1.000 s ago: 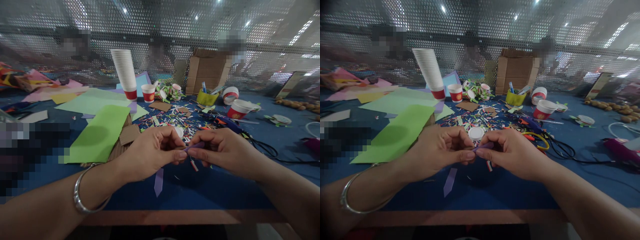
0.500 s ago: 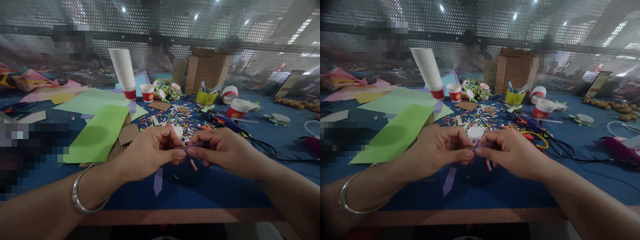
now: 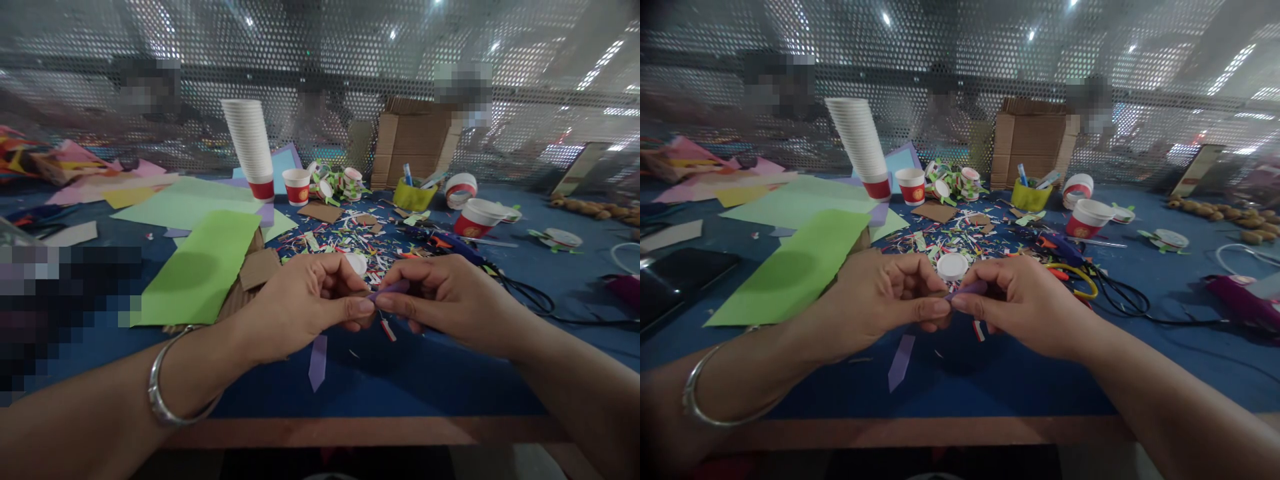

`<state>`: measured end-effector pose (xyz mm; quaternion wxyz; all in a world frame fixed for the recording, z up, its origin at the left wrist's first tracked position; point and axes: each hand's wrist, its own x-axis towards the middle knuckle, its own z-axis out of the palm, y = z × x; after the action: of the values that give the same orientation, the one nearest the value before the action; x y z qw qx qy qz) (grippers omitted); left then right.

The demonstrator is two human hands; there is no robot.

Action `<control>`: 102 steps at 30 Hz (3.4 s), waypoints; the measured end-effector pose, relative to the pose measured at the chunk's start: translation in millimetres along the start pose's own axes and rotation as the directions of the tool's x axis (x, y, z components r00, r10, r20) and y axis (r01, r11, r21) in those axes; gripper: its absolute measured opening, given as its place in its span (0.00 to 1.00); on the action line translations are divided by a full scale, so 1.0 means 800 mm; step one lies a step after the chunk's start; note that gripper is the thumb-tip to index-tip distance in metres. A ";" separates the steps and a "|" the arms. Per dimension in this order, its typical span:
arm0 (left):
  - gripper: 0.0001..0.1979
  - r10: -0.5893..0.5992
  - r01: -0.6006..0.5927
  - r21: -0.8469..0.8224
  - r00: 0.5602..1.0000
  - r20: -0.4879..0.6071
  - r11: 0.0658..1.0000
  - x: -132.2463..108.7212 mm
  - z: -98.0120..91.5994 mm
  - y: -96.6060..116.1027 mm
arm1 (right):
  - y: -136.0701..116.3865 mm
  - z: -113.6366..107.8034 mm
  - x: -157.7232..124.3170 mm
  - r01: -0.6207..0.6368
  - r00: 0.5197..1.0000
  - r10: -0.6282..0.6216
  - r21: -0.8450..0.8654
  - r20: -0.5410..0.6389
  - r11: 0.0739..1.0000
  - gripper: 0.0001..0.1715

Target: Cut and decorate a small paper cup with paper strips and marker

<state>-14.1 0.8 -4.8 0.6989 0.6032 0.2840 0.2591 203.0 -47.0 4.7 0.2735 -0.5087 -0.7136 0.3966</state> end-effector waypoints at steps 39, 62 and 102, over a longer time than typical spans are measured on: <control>0.17 -0.040 0.040 -0.020 0.999 -0.023 0.999 -0.001 0.000 -0.001 | -0.003 -0.001 -0.001 0.031 0.997 -0.033 -0.018 -0.077 0.999 0.13; 0.19 -0.061 0.061 -0.033 0.998 0.005 0.998 -0.003 0.005 0.003 | -0.006 0.000 -0.004 0.043 0.999 -0.043 -0.017 -0.012 0.999 0.13; 0.10 -0.161 0.194 -0.317 0.979 0.125 0.929 0.001 -0.005 0.008 | -0.006 0.006 0.000 0.147 0.979 -0.144 0.011 -0.141 0.989 0.07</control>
<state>-16.5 4.9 1.3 0.8227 0.4626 0.2562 0.2087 197.0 -49.1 6.4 0.3565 -0.4786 -0.7238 0.3464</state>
